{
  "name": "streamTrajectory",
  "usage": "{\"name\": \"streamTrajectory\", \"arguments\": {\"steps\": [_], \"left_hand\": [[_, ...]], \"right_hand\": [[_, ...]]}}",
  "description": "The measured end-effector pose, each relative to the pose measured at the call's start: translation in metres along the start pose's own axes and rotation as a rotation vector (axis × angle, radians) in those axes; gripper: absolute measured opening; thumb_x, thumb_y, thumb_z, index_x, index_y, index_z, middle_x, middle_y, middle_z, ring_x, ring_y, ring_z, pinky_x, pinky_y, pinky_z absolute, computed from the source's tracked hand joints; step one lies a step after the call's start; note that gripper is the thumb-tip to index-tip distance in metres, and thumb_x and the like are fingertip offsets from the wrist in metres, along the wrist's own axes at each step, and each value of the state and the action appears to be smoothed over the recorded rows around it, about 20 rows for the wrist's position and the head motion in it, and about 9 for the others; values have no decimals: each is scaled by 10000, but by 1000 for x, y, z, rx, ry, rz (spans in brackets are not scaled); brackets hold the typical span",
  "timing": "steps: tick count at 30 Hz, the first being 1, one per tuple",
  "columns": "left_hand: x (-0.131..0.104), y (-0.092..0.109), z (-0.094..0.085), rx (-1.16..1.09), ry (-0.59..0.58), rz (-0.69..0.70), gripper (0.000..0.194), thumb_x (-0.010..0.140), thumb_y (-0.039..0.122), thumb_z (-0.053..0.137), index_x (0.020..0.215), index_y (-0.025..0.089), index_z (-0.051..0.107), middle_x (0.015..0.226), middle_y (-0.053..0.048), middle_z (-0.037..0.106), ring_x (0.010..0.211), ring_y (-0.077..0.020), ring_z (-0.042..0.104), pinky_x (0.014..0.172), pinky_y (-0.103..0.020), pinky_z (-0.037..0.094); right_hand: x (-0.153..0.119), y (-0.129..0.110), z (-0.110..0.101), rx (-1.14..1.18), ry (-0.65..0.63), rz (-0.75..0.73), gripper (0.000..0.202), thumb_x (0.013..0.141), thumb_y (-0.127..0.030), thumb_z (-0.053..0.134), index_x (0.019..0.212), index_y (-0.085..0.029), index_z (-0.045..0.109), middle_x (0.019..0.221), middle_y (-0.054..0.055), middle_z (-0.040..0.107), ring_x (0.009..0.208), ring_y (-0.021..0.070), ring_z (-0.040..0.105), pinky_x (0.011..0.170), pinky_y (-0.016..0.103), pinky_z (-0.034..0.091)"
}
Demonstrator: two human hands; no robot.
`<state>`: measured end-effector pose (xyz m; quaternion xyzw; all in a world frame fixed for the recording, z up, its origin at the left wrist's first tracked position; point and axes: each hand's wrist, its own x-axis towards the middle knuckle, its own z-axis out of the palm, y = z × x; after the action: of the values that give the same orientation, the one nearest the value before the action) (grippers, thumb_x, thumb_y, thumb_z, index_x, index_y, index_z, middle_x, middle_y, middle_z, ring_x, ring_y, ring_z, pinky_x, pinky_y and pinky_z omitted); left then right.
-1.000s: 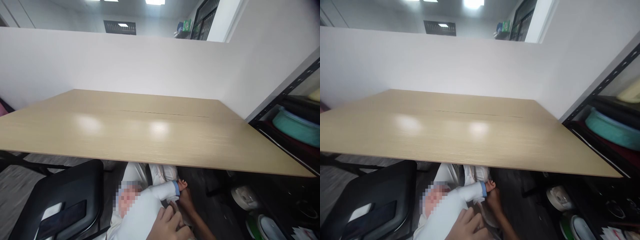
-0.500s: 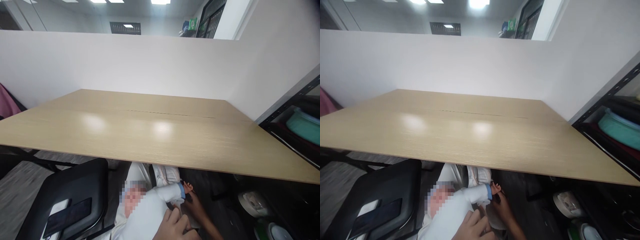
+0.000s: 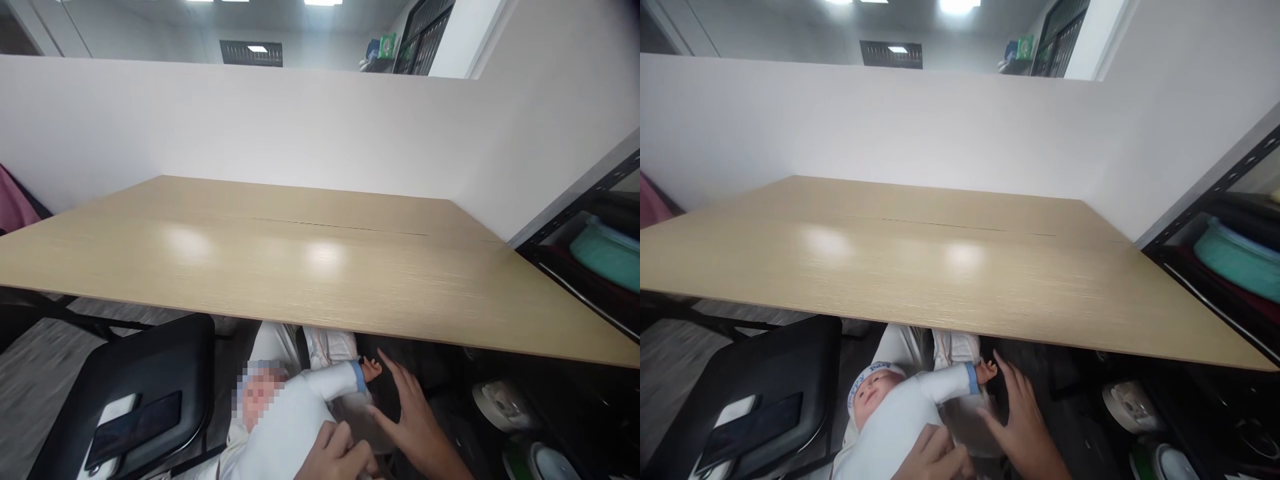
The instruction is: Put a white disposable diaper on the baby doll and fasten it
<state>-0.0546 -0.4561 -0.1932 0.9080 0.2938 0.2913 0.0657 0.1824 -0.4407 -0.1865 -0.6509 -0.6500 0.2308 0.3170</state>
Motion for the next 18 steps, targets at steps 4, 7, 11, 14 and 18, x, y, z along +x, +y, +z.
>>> {"name": "streamTrajectory", "arguments": {"steps": [4,7,11,14,18], "left_hand": [[9,7,-29,3,29,139,152,985,389,795,991,278,692,909,18,682,769,-183,484,723,-355,344],[21,13,-50,20,28,188,113,1000,344,773,1074,295,703,986,15,698,806,-193,496,780,-360,352],[14,15,-71,34,26,154,203,1065,317,679,1266,335,701,1082,16,741,945,-197,606,1077,-399,411],[-19,7,-91,-10,9,19,302,1141,330,515,1408,389,643,1226,8,773,1160,-203,666,1242,-426,358],[-81,-12,-124,-227,112,-403,289,1123,511,461,1281,386,668,1208,-32,776,1140,-243,716,1079,-391,555]], "right_hand": [[29,-57,-14,-87,-248,-181,692,940,-286,679,1613,-354,531,1716,61,468,1600,320,382,1339,571,267],[56,-80,-7,-88,-428,-264,608,942,-289,706,1542,-308,611,1543,79,642,1477,312,519,1348,577,194],[67,-96,7,-147,-553,-287,450,898,-242,713,1348,-260,713,1295,74,718,1241,297,627,1174,477,426],[62,-110,5,-235,-546,-353,401,916,-189,649,1312,-242,681,1253,78,678,1180,285,613,1086,438,461],[58,-126,-6,-261,-504,-450,368,969,-184,601,1330,-245,634,1193,76,651,1127,283,594,1016,441,474]]}}
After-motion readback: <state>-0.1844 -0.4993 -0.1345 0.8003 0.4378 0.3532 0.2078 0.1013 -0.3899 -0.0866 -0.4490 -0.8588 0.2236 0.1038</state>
